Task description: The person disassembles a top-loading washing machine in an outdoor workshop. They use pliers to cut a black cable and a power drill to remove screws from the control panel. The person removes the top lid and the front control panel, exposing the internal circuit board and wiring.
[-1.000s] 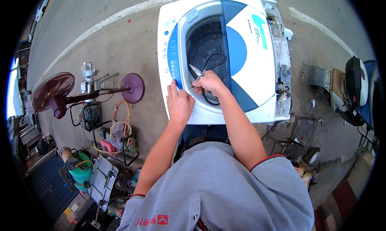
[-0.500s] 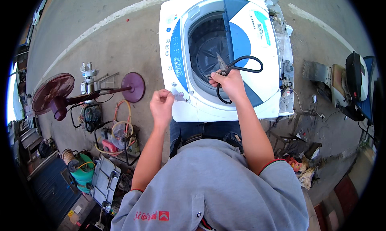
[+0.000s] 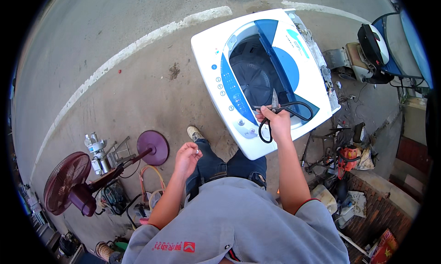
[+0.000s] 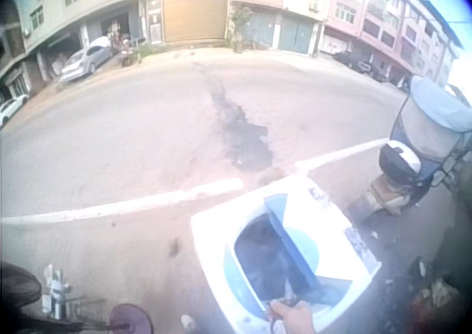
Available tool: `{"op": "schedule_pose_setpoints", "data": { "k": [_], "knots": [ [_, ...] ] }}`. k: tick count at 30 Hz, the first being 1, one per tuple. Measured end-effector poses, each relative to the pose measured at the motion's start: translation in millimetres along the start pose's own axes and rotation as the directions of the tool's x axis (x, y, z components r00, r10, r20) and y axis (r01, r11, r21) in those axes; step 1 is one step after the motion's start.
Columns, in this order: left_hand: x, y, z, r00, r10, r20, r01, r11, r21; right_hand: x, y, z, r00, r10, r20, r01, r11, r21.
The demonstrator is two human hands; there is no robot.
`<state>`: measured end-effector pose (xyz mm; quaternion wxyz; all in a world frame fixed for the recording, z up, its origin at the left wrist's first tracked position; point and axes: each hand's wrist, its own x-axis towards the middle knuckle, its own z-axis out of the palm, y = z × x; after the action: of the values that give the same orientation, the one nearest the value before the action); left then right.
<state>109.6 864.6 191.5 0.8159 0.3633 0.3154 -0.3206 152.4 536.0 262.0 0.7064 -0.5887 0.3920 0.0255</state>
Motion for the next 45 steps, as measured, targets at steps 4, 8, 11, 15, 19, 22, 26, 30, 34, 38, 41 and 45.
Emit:
{"op": "schedule_pose_setpoints", "data": {
  "k": [4, 8, 11, 15, 19, 22, 26, 30, 34, 38, 41, 45],
  "knots": [
    [-1.3, 48.6, -15.4, 0.995, -0.09, 0.039, 0.085, 0.99, 0.117, -12.2, -6.4, 41.6, 0.998, -0.032, -0.062, 0.032, 0.999, 0.001],
    [7.7, 89.1, -5.3, 0.991, -0.129, 0.017, 0.118, 0.945, 0.307, -13.5, -14.4, 63.7, 0.997, -0.011, -0.076, 0.009, 0.999, -0.031],
    [20.7, 121.9, 3.4, 0.983, -0.166, -0.073, 0.18, 0.846, 0.502, -0.4, -15.3, 77.6, 0.994, -0.051, -0.098, 0.051, 0.999, -0.001],
    [58.0, 144.3, -4.9, 0.982, -0.125, -0.14, 0.181, 0.829, 0.529, 28.5, -15.1, 96.5, 0.994, -0.107, -0.038, 0.107, 0.994, 0.005],
    [89.0, 162.9, 29.0, 0.994, -0.108, 0.001, 0.098, 0.91, 0.403, 63.5, -14.1, 109.5, 0.992, -0.105, -0.069, 0.116, 0.977, 0.178],
    [116.6, 172.9, 42.6, 0.99, -0.103, 0.1, 0.05, 0.903, 0.427, 65.2, -18.4, 107.8, 0.989, -0.074, -0.127, 0.108, 0.951, 0.29],
    [138.0, 182.3, 79.4, 0.981, -0.143, 0.13, 0.044, 0.819, 0.573, 53.2, -7.4, 90.4, 0.976, 0.001, -0.217, 0.078, 0.931, 0.357],
    [155.7, 193.0, 120.3, 0.936, -0.282, 0.211, 0.052, 0.704, 0.708, 43.7, 0.2, 83.8, 0.928, 0.064, -0.367, 0.083, 0.925, 0.372],
    [182.3, 203.4, 149.9, 0.891, -0.381, 0.247, 0.049, 0.621, 0.782, 24.9, 9.2, 89.3, 0.871, 0.092, -0.482, 0.113, 0.918, 0.38],
    [213.2, 218.1, 164.8, 0.84, -0.494, 0.225, 0.08, 0.523, 0.849, 4.3, 13.6, 115.3, 0.772, 0.184, -0.608, 0.114, 0.902, 0.417],
    [230.4, 234.9, 174.6, 0.795, -0.574, 0.196, 0.096, 0.438, 0.894, -3.8, 12.3, 143.8, 0.715, 0.243, -0.656, 0.117, 0.883, 0.454],
    [253.6, 252.8, 182.5, 0.752, -0.641, 0.15, 0.103, 0.34, 0.935, -2.6, 10.7, 186.9, 0.654, 0.303, -0.693, 0.149, 0.847, 0.51]
  ]
}}
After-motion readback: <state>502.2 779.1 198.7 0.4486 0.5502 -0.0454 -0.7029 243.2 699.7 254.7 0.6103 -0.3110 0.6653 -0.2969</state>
